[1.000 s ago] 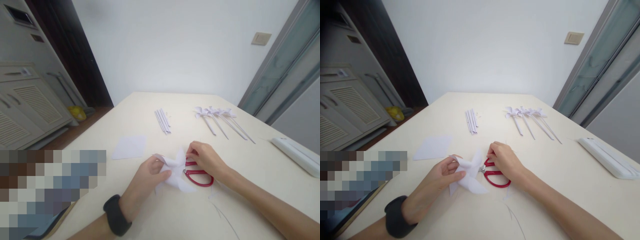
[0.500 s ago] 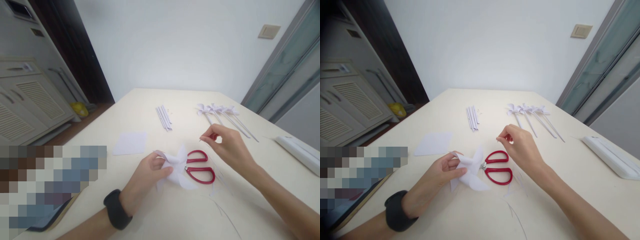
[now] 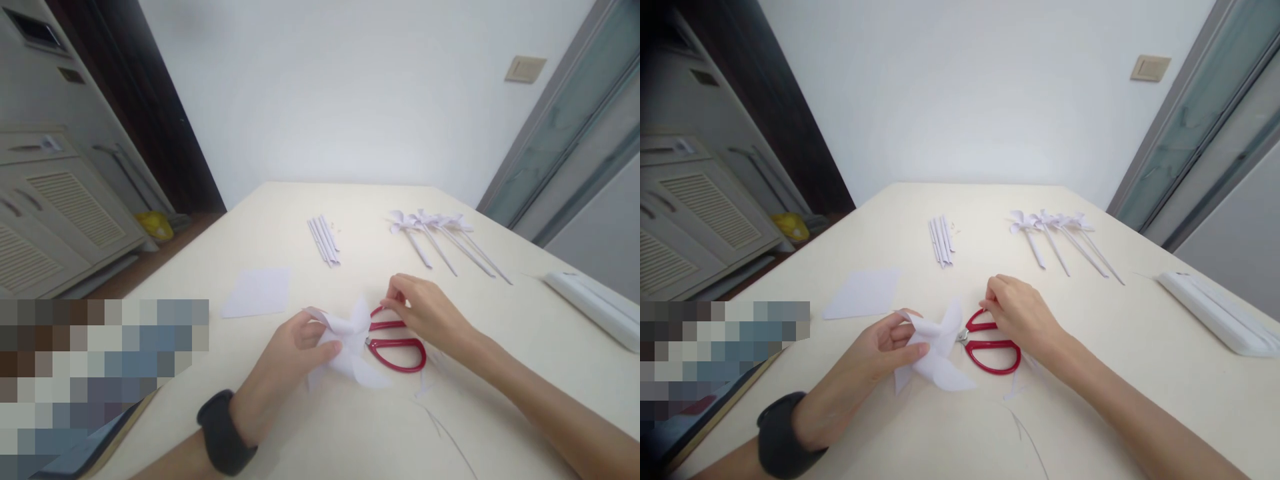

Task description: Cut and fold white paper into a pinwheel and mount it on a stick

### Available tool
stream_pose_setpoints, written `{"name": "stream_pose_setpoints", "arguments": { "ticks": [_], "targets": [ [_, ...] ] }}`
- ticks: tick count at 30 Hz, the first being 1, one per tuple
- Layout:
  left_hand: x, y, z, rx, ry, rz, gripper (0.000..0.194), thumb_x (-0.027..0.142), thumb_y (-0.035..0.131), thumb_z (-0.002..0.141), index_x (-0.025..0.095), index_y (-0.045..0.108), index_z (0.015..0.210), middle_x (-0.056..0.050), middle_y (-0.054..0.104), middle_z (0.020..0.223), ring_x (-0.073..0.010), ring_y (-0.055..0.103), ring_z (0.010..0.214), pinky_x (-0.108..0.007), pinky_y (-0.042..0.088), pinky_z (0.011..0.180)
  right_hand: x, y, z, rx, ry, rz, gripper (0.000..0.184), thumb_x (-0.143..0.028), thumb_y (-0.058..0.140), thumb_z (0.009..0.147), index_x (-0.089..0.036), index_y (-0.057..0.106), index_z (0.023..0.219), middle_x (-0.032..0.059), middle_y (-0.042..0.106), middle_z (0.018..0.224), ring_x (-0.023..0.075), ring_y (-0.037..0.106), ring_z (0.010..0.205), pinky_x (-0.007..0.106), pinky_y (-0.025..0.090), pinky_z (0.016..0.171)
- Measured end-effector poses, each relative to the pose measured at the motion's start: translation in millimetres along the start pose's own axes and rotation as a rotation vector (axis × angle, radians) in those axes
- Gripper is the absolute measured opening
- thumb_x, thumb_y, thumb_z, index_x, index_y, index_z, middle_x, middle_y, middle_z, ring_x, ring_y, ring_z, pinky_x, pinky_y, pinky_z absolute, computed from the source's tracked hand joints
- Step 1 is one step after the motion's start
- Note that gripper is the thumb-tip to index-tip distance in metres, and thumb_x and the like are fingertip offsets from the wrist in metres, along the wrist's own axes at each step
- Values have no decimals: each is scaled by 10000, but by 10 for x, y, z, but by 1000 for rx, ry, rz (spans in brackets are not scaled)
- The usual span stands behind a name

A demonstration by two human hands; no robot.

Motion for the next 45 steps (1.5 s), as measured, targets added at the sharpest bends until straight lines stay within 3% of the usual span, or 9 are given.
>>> {"name": "stream_pose_setpoints", "arguments": {
  "ticks": [3, 10, 14, 18, 21, 26, 34, 40, 45],
  "targets": [
    [-19, -17, 13, 7, 9, 6, 259, 188, 716, 621, 174, 601, 853, -68, 717, 856, -237, 666, 769, -289, 485, 655, 44, -137, -2, 83, 20, -35, 133, -218, 481, 843, -197, 478, 712, -5, 575, 717, 129, 514, 631, 237, 343, 543],
    [-39, -36, 2, 39, -20, 11, 308, 201, 731, 586, 172, 614, 869, -82, 717, 874, -273, 661, 815, -313, 492, 648, 16, 153, -23, 8, -36, -124, 173, -160, 514, 797, -190, 447, 640, 2, 534, 654, 139, 463, 579, 260, 294, 519],
    [-4, 17, -38, 4, -44, 35, 284, 193, 709, 617, 179, 598, 878, -72, 713, 883, -262, 659, 821, -318, 486, 684, -113, -89, -67, 62, -36, -58, 145, -174, 505, 828, -196, 461, 691, -9, 539, 684, 128, 482, 605, 244, 341, 537],
    [59, 52, -69, 4, -17, 35, 237, 163, 673, 654, 180, 580, 872, -54, 709, 846, -231, 656, 790, -304, 477, 694, -461, -416, -230, 229, -193, 363, 111, -193, 503, 858, -190, 475, 751, 1, 534, 719, 122, 499, 658, 243, 397, 614],
    [61, 72, -65, -2, -2, 9, 215, 147, 658, 659, 179, 583, 858, -42, 705, 800, -213, 656, 725, -295, 479, 660, -768, -249, -324, 123, -366, 398, 82, -190, 496, 859, -182, 511, 779, 14, 518, 730, 134, 476, 675, 256, 379, 599],
    [1, 98, -41, -43, -15, -3, 216, 138, 657, 650, 175, 595, 854, -55, 699, 837, -247, 654, 811, -326, 489, 707, -840, -15, -321, 76, -401, 367, 101, -168, 467, 868, -170, 501, 773, 19, 504, 734, 133, 447, 671, 259, 347, 595],
    [-20, 132, -49, -72, -48, -39, 233, 151, 686, 623, 184, 601, 837, -41, 700, 827, -256, 648, 835, -360, 476, 767, -851, 19, -323, 76, -433, 298, 96, -139, 454, 868, -161, 496, 783, 14, 499, 745, 127, 432, 688, 262, 318, 611],
    [66, 237, -115, -185, -70, -45, 173, 84, 610, 702, 171, 596, 850, -34, 669, 860, -186, 616, 823, -279, 447, 736, -890, 35, -353, 112, -488, 175, 132, -78, 425, 846, -144, 525, 791, 19, 483, 729, 130, 404, 669, 269, 302, 593],
    [56, 218, -96, -185, -7, -48, 161, 51, 578, 715, 177, 557, 813, 6, 618, 793, -143, 575, 775, -234, 418, 681, -1010, 67, -424, 110, -583, 6, 190, -66, 392, 860, -125, 558, 788, 26, 486, 700, 141, 377, 654, 285, 278, 581]
  ]
}}
Point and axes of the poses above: each hand's wrist, its own z-axis towards the middle knuckle, its own y-axis out of the palm, x = y × z, the point moved 10 cm from there along z, towards the middle knuckle
